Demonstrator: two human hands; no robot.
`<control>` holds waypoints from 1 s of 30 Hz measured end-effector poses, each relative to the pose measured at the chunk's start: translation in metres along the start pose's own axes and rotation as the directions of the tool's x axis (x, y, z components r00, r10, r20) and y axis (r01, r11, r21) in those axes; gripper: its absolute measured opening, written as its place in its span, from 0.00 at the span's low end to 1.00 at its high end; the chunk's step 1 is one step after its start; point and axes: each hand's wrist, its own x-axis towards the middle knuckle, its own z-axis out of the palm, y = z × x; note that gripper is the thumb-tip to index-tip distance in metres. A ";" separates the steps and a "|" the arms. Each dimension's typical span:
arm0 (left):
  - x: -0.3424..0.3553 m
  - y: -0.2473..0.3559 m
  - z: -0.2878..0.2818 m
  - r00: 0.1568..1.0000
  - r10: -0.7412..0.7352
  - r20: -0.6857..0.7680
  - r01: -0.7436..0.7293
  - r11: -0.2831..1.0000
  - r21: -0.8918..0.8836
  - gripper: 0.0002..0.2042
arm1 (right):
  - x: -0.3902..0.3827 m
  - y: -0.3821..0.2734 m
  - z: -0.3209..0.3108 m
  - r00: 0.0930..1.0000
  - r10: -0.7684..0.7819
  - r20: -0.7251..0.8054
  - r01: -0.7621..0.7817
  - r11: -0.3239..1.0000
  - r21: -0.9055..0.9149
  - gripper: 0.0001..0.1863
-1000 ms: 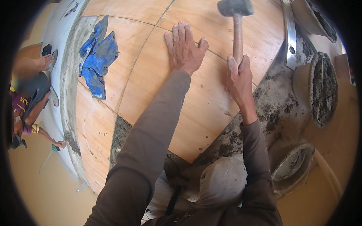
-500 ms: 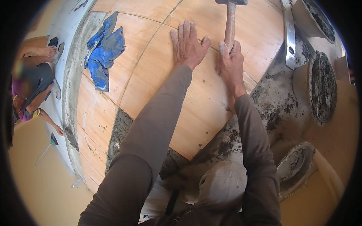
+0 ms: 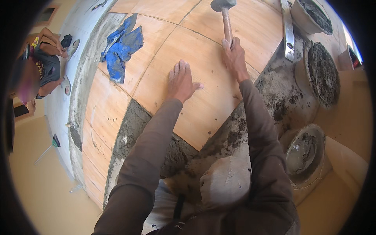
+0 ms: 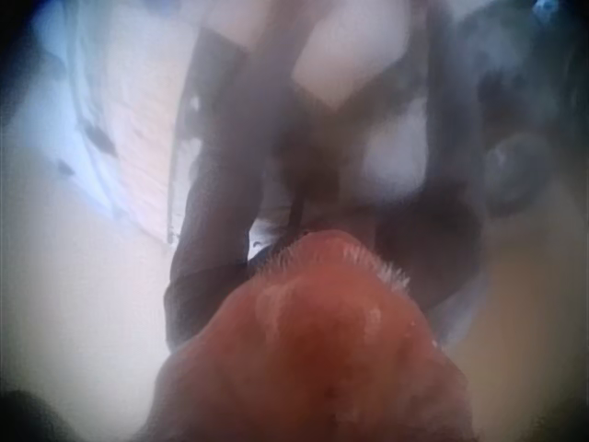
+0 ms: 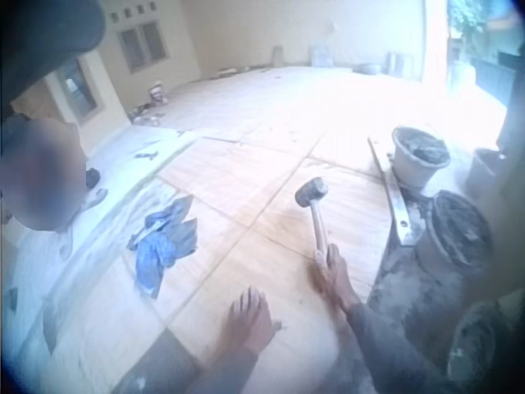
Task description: The person installs ceramic floor tiles by spreading cement with a trowel, placing tiles, and tapping them into place with a rubber mallet. They also wipe the tiles with a cloth and use a spirit level to check alignment.
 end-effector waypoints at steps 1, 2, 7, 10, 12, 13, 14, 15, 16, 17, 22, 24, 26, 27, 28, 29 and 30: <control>-0.002 -0.003 0.002 1.000 -0.013 0.007 0.013 1.000 -0.009 0.52 | -0.011 -0.002 0.002 0.999 -0.047 0.023 0.049 0.996 -0.074 0.21; -0.004 -0.003 0.001 1.000 -0.019 0.017 0.019 1.000 -0.017 0.51 | -0.024 -0.009 0.001 0.995 -0.091 0.042 0.096 0.984 -0.147 0.21; -0.007 -0.001 -0.006 0.995 -0.070 0.067 0.071 0.997 -0.012 0.51 | -0.075 -0.041 0.014 0.935 -0.322 0.149 0.354 0.836 -0.420 0.18; 0.001 0.010 -0.008 0.990 -0.096 0.108 0.099 0.995 -0.026 0.53 | -0.061 -0.030 0.014 0.953 -0.141 0.268 0.278 0.757 -0.591 0.19; 0.003 0.011 -0.010 0.986 -0.115 0.121 0.117 0.993 -0.004 0.53 | -0.062 -0.045 0.010 0.964 -0.160 0.214 0.252 0.810 -0.529 0.19; 0.006 0.008 -0.012 0.987 -0.120 0.108 0.119 0.993 0.023 0.52 | -0.062 -0.071 0.011 0.967 -0.173 0.189 0.245 0.840 -0.484 0.19; -0.002 0.006 -0.008 0.985 -0.121 0.120 0.117 0.992 0.040 0.52 | -0.069 -0.086 0.010 0.962 -0.214 0.168 0.270 0.837 -0.476 0.19; -0.011 0.001 -0.005 0.981 -0.139 0.134 0.135 0.990 0.039 0.52 | -0.080 -0.083 0.017 0.956 -0.244 0.160 0.291 0.844 -0.450 0.19; -0.010 -0.004 -0.010 0.981 -0.151 0.120 0.146 0.988 0.045 0.52 | -0.082 -0.082 0.024 0.944 -0.300 0.139 0.330 0.845 -0.420 0.19; -0.009 0.001 -0.009 0.982 -0.145 0.121 0.142 0.989 0.032 0.52 | -0.086 -0.075 0.023 0.934 -0.340 0.112 0.355 0.839 -0.412 0.19; 0.002 0.015 -0.001 0.984 -0.117 0.133 0.116 0.993 0.015 0.53 | -0.049 -0.037 0.017 0.958 -0.245 0.148 0.287 0.817 -0.501 0.21; -0.015 -0.002 0.001 0.976 -0.164 0.144 0.161 0.986 0.034 0.53 | -0.059 -0.089 0.024 0.968 -0.199 0.154 0.248 0.860 -0.446 0.22; -0.009 -0.001 -0.009 0.980 -0.152 0.126 0.151 0.988 0.019 0.52 | -0.072 -0.091 0.025 0.969 -0.224 0.101 0.246 0.873 -0.422 0.22; -0.006 -0.003 -0.010 0.982 -0.151 0.115 0.151 0.988 0.008 0.52 | -0.071 -0.076 0.031 0.965 -0.227 0.130 0.262 0.848 -0.462 0.22; -0.006 0.001 -0.008 0.984 -0.140 0.113 0.142 0.990 -0.010 0.52 | -0.071 -0.057 0.029 0.963 -0.220 0.153 0.268 0.817 -0.510 0.22; -0.002 0.008 -0.006 0.988 -0.119 0.102 0.122 0.992 -0.029 0.51 | -0.066 -0.035 0.024 0.961 -0.219 0.166 0.275 0.782 -0.560 0.22; 0.006 0.019 -0.008 0.989 -0.100 0.111 0.105 0.994 -0.039 0.51 | -0.052 -0.001 0.012 0.943 -0.212 0.256 0.330 0.682 -0.653 0.23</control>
